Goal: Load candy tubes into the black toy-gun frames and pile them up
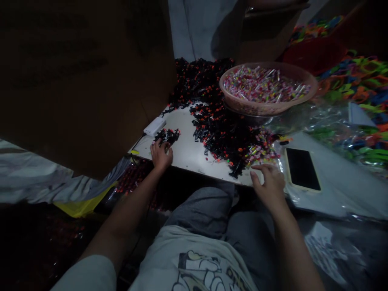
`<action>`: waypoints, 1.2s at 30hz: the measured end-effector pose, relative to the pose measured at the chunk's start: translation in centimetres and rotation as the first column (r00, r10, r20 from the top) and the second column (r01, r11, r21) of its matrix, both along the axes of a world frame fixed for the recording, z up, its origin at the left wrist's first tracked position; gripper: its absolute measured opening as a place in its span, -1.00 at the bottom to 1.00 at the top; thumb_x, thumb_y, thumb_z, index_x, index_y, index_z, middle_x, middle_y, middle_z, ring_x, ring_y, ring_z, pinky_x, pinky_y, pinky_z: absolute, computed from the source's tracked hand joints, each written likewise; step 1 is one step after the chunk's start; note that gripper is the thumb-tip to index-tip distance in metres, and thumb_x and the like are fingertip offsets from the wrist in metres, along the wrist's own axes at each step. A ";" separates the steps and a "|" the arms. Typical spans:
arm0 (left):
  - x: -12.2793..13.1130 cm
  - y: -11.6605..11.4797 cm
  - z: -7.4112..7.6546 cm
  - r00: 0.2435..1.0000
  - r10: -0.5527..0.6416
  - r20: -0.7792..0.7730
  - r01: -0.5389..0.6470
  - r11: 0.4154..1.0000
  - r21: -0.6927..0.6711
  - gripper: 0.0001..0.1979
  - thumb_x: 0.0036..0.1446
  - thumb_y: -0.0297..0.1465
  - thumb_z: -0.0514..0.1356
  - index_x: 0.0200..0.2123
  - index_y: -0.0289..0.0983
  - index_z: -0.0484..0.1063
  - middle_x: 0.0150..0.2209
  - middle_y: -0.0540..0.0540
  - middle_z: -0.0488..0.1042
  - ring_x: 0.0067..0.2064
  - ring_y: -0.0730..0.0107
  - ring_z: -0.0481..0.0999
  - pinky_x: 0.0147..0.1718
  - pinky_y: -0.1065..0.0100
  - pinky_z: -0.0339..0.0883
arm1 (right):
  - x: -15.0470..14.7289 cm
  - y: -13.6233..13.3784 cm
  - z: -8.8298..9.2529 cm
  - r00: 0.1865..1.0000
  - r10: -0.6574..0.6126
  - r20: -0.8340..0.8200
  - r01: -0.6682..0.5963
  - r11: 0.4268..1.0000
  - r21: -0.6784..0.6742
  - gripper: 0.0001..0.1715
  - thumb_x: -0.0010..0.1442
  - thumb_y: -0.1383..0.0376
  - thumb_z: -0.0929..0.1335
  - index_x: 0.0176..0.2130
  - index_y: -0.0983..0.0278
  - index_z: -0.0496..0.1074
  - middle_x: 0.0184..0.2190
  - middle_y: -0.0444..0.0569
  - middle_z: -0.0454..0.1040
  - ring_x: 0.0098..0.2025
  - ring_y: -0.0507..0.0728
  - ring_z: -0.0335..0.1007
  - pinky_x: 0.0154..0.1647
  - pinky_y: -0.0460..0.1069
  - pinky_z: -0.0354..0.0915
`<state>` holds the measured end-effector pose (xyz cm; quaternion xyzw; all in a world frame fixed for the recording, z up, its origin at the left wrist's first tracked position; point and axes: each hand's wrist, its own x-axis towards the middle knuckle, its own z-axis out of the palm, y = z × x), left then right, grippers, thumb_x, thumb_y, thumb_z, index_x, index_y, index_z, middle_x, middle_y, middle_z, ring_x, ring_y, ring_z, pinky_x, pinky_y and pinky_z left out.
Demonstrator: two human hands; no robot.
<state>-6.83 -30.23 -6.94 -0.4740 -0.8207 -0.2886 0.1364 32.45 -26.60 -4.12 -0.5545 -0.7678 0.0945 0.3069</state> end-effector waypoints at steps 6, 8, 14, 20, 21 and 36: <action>0.0 0.1 0.2 1.000 0.006 0.009 -0.006 1.000 0.030 -0.68 0.10 -0.31 0.10 -0.09 -0.25 0.45 0.15 -0.20 0.27 0.24 0.08 0.12 0.26 0.07 -0.19 | -0.1 1.3 0.4 0.966 -0.132 0.224 0.144 0.989 -0.039 -0.57 0.23 0.13 0.21 0.02 0.22 0.39 0.09 0.14 0.25 0.10 0.39 0.13 0.00 0.28 0.14; -0.1 0.1 0.2 1.000 0.006 0.012 -0.006 0.999 0.043 -0.68 0.10 -0.31 0.10 -0.10 -0.26 0.46 0.14 -0.21 0.27 0.24 0.06 0.11 0.26 0.07 -0.19 | 0.2 1.6 0.3 0.945 -0.174 0.276 0.196 0.979 -0.054 -0.55 0.24 0.14 0.20 0.06 0.22 0.37 0.11 0.16 0.24 0.10 0.40 0.14 -0.01 0.29 0.15; -0.1 0.2 0.3 1.000 -0.013 -0.011 0.014 0.998 0.069 -0.67 0.10 -0.29 0.11 -0.09 -0.26 0.45 0.13 -0.23 0.28 0.24 0.05 0.12 0.26 0.05 -0.19 | 1.0 1.8 -0.8 0.896 -0.180 0.406 0.245 0.963 -0.116 -0.53 0.28 0.15 0.18 0.10 0.23 0.35 0.12 0.18 0.29 0.12 0.39 0.18 -0.01 0.29 0.16; -0.4 0.1 0.3 0.998 -0.046 -0.048 0.050 0.995 0.083 -0.71 0.10 -0.32 0.12 -0.12 -0.24 0.46 0.11 -0.21 0.29 0.22 0.07 0.15 0.26 0.03 -0.16 | -0.1 0.9 -1.9 0.892 -0.153 0.425 0.231 0.963 -0.137 -0.52 0.27 0.17 0.18 0.11 0.23 0.32 0.12 0.10 0.34 0.12 0.35 0.21 0.06 0.31 0.06; -0.5 0.1 0.3 0.997 -0.051 -0.050 0.056 0.995 0.088 -0.73 0.09 -0.33 0.12 -0.14 -0.24 0.47 0.10 -0.22 0.30 0.21 0.06 0.16 0.25 0.03 -0.16 | -0.3 0.7 -1.9 0.892 -0.163 0.422 0.236 0.964 -0.126 -0.54 0.26 0.18 0.17 0.09 0.24 0.34 0.11 0.10 0.35 0.11 0.34 0.22 0.07 0.30 0.05; -1.4 -0.3 0.0 0.992 -0.121 -0.043 0.124 0.989 0.079 -0.71 0.08 -0.40 0.11 -0.13 -0.25 0.49 0.07 -0.27 0.34 0.16 -0.02 0.23 0.23 -0.04 -0.13 | -1.0 -0.1 -2.3 0.954 -0.299 0.017 0.300 0.951 -0.072 -0.65 0.13 -0.02 0.20 -0.48 0.17 0.12 -0.58 -0.05 0.33 -0.50 0.19 0.32 -0.49 0.02 0.15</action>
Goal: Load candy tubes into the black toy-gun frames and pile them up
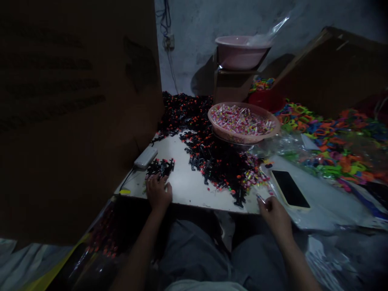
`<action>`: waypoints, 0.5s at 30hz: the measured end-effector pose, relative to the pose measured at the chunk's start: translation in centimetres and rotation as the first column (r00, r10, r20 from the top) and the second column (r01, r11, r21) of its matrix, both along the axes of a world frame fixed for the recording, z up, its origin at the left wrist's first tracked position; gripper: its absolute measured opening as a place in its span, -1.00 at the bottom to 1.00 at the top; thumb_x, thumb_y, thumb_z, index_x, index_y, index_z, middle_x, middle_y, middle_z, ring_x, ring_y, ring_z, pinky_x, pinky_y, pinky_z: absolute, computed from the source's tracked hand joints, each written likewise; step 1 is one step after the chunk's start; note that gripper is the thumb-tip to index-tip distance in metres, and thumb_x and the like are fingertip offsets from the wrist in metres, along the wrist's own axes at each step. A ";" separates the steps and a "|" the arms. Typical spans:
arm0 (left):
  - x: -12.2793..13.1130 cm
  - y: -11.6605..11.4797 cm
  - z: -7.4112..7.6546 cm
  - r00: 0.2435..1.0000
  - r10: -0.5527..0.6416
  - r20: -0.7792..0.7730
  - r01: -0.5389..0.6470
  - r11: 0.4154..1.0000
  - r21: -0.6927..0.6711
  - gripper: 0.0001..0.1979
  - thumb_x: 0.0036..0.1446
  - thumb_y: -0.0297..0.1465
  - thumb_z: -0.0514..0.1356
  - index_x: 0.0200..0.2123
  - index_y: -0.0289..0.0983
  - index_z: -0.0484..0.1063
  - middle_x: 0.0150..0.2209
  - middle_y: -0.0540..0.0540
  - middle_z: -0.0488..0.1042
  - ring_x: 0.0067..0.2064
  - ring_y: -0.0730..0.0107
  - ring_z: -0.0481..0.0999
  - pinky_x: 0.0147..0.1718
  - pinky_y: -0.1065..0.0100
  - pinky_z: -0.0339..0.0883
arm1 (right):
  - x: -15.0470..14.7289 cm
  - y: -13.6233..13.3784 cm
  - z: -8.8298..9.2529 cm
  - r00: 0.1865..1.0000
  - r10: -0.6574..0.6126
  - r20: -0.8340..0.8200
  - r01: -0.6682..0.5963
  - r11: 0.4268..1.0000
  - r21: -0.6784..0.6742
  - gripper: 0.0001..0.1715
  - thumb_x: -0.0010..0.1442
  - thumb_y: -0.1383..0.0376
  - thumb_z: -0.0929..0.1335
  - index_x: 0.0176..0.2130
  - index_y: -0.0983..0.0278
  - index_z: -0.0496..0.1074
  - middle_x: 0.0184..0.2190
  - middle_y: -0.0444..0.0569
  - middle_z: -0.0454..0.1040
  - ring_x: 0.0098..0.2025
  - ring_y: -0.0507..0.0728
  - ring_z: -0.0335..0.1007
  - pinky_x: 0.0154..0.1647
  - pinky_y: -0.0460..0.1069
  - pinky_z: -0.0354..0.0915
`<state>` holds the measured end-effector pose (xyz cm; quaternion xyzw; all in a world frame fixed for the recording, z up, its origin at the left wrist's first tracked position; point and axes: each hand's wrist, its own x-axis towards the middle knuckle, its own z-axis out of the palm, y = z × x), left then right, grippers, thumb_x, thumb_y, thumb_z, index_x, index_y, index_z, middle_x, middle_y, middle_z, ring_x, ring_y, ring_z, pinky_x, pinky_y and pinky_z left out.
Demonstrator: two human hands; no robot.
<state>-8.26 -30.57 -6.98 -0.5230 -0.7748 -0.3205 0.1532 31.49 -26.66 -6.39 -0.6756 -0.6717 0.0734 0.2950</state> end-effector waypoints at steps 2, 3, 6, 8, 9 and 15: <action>-0.1 -0.1 -0.1 1.000 -0.017 -0.001 0.017 1.000 -0.004 -0.71 0.08 -0.40 0.11 -0.13 -0.25 0.49 0.07 -0.27 0.36 0.14 0.00 0.25 0.23 -0.04 -0.12 | -0.7 -0.6 -0.1 0.996 0.001 -0.088 -0.002 1.000 -0.013 -0.64 0.11 -0.04 0.21 -0.38 0.19 0.21 -0.54 -0.05 0.37 -0.48 0.20 0.36 -0.48 0.03 0.19; -0.2 -0.1 -0.1 1.000 -0.023 -0.009 0.023 1.000 -0.003 -0.72 0.08 -0.40 0.11 -0.14 -0.25 0.49 0.06 -0.26 0.37 0.13 0.00 0.26 0.23 -0.03 -0.12 | -1.0 -0.9 -0.1 0.992 0.014 -0.123 -0.016 1.000 -0.017 -0.62 0.12 -0.03 0.20 -0.29 0.21 0.25 -0.52 -0.04 0.39 -0.47 0.21 0.37 -0.46 0.04 0.23; -0.4 -0.2 -0.1 0.999 -0.047 -0.023 0.047 0.999 0.009 -0.75 0.09 -0.39 0.10 -0.17 -0.21 0.49 0.06 -0.23 0.38 0.12 0.02 0.29 0.23 -0.01 -0.12 | -1.7 -1.2 0.0 0.986 0.057 -0.154 -0.058 0.998 -0.008 -0.53 0.15 0.03 0.16 -0.10 0.27 0.31 -0.43 0.02 0.45 -0.38 0.24 0.42 -0.34 0.10 0.30; -0.6 -0.3 -0.1 0.998 -0.069 -0.008 0.069 0.997 0.018 -0.75 0.09 -0.39 0.10 -0.17 -0.20 0.49 0.06 -0.23 0.37 0.12 0.02 0.29 0.22 -0.02 -0.10 | -1.9 -1.2 0.2 0.986 0.063 -0.152 -0.063 0.998 0.005 -0.59 0.15 0.06 0.17 -0.15 0.24 0.35 -0.35 0.09 0.49 -0.29 0.27 0.44 -0.25 0.14 0.32; -0.6 -0.3 -0.1 0.997 -0.078 0.002 0.078 0.997 0.022 -0.75 0.10 -0.39 0.10 -0.17 -0.20 0.49 0.05 -0.23 0.37 0.12 0.02 0.29 0.22 -0.02 -0.10 | -2.0 -1.2 0.3 0.985 0.065 -0.161 -0.065 0.998 0.004 -0.63 0.14 0.07 0.18 -0.20 0.22 0.36 -0.31 0.11 0.50 -0.26 0.27 0.44 -0.22 0.15 0.32; -0.6 -0.2 -0.2 0.996 -0.088 0.032 0.087 0.995 0.038 -0.75 0.10 -0.38 0.09 -0.17 -0.22 0.49 0.04 -0.23 0.37 0.14 0.00 0.26 0.23 -0.03 -0.15 | -3.2 -1.7 0.5 0.948 0.070 -0.311 -0.083 0.996 -0.030 -0.67 0.10 0.04 0.25 -0.28 0.23 0.30 -0.31 0.09 0.50 -0.27 0.25 0.44 -0.22 0.13 0.34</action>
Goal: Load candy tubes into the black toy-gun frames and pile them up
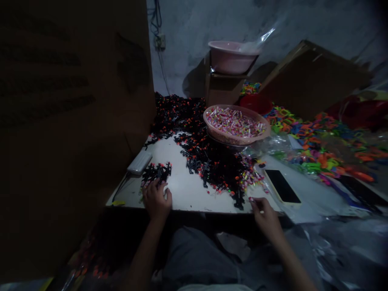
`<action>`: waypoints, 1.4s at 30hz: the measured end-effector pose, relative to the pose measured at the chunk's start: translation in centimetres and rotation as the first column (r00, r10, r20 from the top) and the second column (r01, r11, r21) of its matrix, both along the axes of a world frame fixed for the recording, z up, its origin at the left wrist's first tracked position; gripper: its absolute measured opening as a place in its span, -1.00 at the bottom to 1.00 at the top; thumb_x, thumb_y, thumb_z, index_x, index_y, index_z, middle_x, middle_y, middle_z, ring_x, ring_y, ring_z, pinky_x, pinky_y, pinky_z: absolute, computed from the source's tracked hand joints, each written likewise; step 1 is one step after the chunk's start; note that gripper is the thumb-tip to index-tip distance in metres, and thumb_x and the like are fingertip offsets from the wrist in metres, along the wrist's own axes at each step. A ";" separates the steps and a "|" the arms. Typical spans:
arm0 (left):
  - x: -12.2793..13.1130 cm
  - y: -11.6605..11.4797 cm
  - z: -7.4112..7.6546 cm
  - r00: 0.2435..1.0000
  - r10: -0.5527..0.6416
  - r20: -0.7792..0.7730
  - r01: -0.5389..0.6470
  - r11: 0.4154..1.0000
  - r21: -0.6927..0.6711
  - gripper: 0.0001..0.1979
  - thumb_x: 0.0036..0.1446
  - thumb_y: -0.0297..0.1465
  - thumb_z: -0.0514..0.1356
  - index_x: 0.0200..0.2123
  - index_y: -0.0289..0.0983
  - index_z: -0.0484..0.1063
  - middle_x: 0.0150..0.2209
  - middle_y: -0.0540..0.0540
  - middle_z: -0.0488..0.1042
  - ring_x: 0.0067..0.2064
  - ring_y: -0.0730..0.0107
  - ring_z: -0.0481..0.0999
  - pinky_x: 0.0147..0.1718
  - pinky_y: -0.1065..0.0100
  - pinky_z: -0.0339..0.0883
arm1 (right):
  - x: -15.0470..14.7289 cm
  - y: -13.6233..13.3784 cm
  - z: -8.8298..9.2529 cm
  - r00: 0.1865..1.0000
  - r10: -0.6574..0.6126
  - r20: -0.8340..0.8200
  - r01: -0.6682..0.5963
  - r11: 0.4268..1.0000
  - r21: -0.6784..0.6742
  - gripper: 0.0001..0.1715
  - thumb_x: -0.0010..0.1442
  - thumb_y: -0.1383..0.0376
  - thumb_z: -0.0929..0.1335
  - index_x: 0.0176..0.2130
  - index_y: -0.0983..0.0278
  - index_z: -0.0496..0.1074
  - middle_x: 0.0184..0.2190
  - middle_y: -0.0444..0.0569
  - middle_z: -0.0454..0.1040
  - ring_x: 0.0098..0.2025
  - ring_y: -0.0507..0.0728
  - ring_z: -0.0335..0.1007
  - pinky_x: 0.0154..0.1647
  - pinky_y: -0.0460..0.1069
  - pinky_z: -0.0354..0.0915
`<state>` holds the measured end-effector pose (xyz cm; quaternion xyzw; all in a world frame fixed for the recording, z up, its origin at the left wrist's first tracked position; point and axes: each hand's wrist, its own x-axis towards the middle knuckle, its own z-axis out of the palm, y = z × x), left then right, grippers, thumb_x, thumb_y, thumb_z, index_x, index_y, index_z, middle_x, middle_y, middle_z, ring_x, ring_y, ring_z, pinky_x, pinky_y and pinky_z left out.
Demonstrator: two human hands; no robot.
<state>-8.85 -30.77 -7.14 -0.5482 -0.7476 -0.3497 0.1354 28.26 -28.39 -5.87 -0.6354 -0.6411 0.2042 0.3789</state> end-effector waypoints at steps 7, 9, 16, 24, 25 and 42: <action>0.1 0.1 -0.2 0.998 0.030 -0.048 -0.030 1.000 -0.001 -0.76 0.11 -0.36 0.10 -0.18 -0.25 0.49 0.03 -0.25 0.38 0.14 -0.02 0.25 0.22 -0.06 -0.16 | -1.2 -0.4 -0.2 0.997 0.001 -0.073 -0.001 1.000 -0.005 -0.64 0.11 0.02 0.26 -0.28 0.25 0.32 -0.32 0.12 0.51 -0.25 0.25 0.44 -0.19 0.12 0.30; 0.2 0.1 -0.1 0.999 0.030 -0.044 -0.030 1.000 -0.009 -0.76 0.11 -0.35 0.10 -0.18 -0.25 0.49 0.04 -0.26 0.37 0.15 -0.04 0.24 0.21 -0.08 -0.17 | -0.3 -0.1 -0.1 0.994 -0.012 -0.106 0.012 1.000 0.004 -0.61 0.12 -0.01 0.26 -0.27 0.26 0.31 -0.31 0.11 0.51 -0.26 0.22 0.43 -0.19 0.11 0.30; 0.3 0.8 -0.5 0.997 0.027 -0.072 -0.027 1.000 -0.001 -0.74 0.10 -0.31 0.12 -0.17 -0.27 0.49 0.04 -0.24 0.39 0.15 -0.02 0.25 0.21 -0.06 -0.20 | 4.9 0.3 0.1 0.946 -0.154 -0.286 0.184 0.979 0.082 -0.52 0.12 -0.13 0.24 -0.23 0.20 0.22 -0.29 0.01 0.47 -0.38 0.12 0.39 -0.30 0.06 0.35; 0.8 0.8 0.2 0.997 0.049 -0.063 -0.050 0.999 -0.013 -0.71 0.10 -0.29 0.11 -0.19 -0.29 0.51 0.04 -0.26 0.41 0.15 -0.01 0.25 0.21 -0.01 -0.16 | 5.4 -1.6 1.4 0.915 -0.102 -0.390 0.155 0.982 0.108 -0.56 0.09 -0.09 0.34 -0.24 0.18 0.29 -0.32 -0.06 0.47 -0.34 0.12 0.41 -0.22 0.08 0.36; 0.8 0.8 0.2 0.997 0.047 -0.065 -0.048 0.999 -0.014 -0.71 0.10 -0.29 0.11 -0.19 -0.29 0.51 0.04 -0.27 0.41 0.15 -0.01 0.26 0.21 -0.01 -0.16 | 5.3 -1.8 1.6 0.914 -0.093 -0.395 0.147 0.983 0.108 -0.57 0.09 -0.08 0.34 -0.24 0.18 0.30 -0.32 -0.06 0.48 -0.33 0.12 0.41 -0.21 0.08 0.35; 0.5 1.1 0.3 0.996 0.025 -0.090 -0.028 0.999 -0.039 -0.72 0.09 -0.29 0.10 -0.21 -0.30 0.50 0.04 -0.27 0.40 0.14 -0.03 0.26 0.19 -0.04 -0.16 | 5.2 -3.2 3.0 0.858 -0.078 -0.508 0.136 0.988 0.079 -0.61 0.08 -0.03 0.39 -0.24 0.18 0.35 -0.32 -0.07 0.50 -0.25 0.12 0.42 -0.14 0.06 0.33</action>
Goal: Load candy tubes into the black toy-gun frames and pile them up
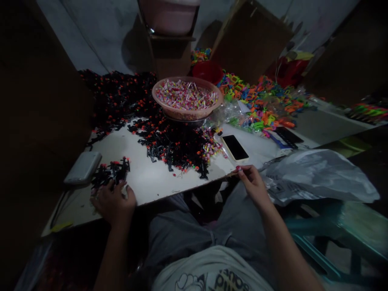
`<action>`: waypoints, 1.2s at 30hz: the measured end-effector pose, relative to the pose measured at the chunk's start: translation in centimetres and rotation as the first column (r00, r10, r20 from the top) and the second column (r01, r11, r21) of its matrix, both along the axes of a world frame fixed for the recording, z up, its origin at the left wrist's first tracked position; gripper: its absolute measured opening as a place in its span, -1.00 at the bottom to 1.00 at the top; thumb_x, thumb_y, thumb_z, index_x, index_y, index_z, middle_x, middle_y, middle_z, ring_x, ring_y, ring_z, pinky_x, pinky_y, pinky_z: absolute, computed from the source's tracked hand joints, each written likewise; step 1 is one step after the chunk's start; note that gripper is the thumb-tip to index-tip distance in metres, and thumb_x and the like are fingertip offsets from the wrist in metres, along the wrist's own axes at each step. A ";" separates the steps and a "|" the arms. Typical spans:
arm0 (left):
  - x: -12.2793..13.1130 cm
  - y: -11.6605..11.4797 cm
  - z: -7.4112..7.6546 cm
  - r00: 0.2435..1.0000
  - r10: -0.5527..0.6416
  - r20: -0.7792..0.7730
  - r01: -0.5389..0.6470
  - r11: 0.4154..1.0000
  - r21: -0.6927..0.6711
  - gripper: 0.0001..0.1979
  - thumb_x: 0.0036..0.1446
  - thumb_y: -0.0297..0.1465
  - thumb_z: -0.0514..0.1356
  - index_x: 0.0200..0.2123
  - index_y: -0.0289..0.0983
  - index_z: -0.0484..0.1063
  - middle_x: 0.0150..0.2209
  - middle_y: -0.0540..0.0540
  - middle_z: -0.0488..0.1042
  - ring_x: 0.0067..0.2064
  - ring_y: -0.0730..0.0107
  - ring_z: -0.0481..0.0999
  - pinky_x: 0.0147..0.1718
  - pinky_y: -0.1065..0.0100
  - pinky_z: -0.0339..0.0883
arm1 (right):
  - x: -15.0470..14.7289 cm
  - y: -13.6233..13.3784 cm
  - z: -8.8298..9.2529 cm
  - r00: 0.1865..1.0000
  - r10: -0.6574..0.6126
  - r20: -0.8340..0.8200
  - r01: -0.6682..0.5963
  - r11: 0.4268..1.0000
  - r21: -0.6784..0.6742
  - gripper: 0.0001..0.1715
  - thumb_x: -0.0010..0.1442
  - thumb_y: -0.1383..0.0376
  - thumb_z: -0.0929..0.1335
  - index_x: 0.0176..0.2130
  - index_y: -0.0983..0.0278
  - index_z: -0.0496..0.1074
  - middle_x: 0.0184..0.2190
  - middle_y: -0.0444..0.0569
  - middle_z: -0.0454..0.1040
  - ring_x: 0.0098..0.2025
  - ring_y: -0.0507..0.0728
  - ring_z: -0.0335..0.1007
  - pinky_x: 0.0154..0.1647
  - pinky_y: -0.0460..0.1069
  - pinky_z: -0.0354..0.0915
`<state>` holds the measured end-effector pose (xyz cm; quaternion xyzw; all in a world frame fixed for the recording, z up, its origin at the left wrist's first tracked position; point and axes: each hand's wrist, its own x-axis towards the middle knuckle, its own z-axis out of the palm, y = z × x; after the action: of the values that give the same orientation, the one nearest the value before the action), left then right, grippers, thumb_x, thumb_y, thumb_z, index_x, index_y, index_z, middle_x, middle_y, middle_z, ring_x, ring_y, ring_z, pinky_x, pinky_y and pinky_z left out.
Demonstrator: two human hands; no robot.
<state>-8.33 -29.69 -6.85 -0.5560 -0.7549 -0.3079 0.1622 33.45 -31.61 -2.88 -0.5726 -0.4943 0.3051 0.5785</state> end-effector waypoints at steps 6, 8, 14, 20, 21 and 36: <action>-0.1 0.1 0.1 0.998 0.005 -0.055 -0.005 1.000 0.009 -0.69 0.11 -0.29 0.08 -0.21 -0.34 0.51 0.02 -0.30 0.42 0.12 -0.05 0.29 0.18 -0.03 -0.13 | 1.6 0.3 -0.6 0.996 -0.073 -0.054 0.075 0.997 0.034 -0.59 0.09 -0.05 0.37 -0.24 0.18 0.31 -0.32 -0.08 0.47 -0.26 0.10 0.40 -0.14 0.05 0.33; -0.1 0.2 0.0 0.999 0.009 -0.054 -0.008 1.000 0.008 -0.69 0.11 -0.29 0.07 -0.21 -0.33 0.51 0.02 -0.29 0.41 0.12 -0.04 0.28 0.18 -0.03 -0.11 | 1.4 0.6 -0.5 0.996 -0.068 -0.054 0.070 0.997 0.034 -0.59 0.09 -0.06 0.37 -0.24 0.18 0.31 -0.32 -0.08 0.47 -0.27 0.10 0.40 -0.17 0.04 0.34; -0.6 0.2 -0.4 0.999 0.012 -0.050 -0.011 1.000 0.024 -0.72 0.11 -0.31 0.08 -0.22 -0.31 0.51 0.00 -0.27 0.41 0.12 0.00 0.28 0.18 -0.06 -0.12 | -0.9 2.5 -0.7 0.998 0.048 0.050 -0.047 0.999 -0.005 -0.60 0.15 -0.04 0.32 -0.20 0.21 0.34 -0.31 -0.02 0.48 -0.31 0.11 0.40 -0.25 0.03 0.33; 0.5 0.1 -0.1 0.998 -0.064 -0.017 0.064 0.998 0.012 -0.74 0.06 -0.34 0.13 -0.21 -0.30 0.50 0.02 -0.30 0.37 0.13 -0.04 0.26 0.16 -0.10 -0.06 | -3.1 4.6 -3.8 0.879 0.023 0.477 -0.062 0.996 0.065 -0.65 0.24 0.04 0.22 -0.18 0.23 0.34 -0.28 0.06 0.48 -0.22 0.22 0.40 -0.15 0.14 0.30; 1.1 0.4 0.0 0.993 -0.115 0.030 0.115 0.993 0.001 -0.75 0.06 -0.34 0.13 -0.20 -0.28 0.49 0.03 -0.29 0.36 0.13 -0.02 0.27 0.16 -0.09 -0.02 | -3.3 5.0 -4.3 0.863 0.006 0.505 -0.061 0.994 0.093 -0.66 0.24 0.05 0.22 -0.18 0.23 0.35 -0.29 0.06 0.47 -0.22 0.23 0.39 -0.16 0.15 0.29; 5.6 14.8 1.4 0.844 -0.102 0.526 0.266 0.932 -0.245 -0.45 -0.03 -0.20 0.24 0.03 -0.33 0.37 -0.05 -0.31 0.37 0.04 -0.03 0.32 0.04 0.07 0.16 | -3.3 8.9 -7.9 0.671 -0.053 0.740 -0.201 0.947 0.250 -0.79 0.19 0.27 0.27 -0.12 0.17 0.32 -0.18 0.10 0.42 -0.11 0.31 0.37 -0.15 0.25 0.27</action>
<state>-2.70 -14.86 -5.44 -0.5447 -0.7518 -0.3350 -0.1606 30.11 -22.73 -10.76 -0.5275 -0.7501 -0.0104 0.3989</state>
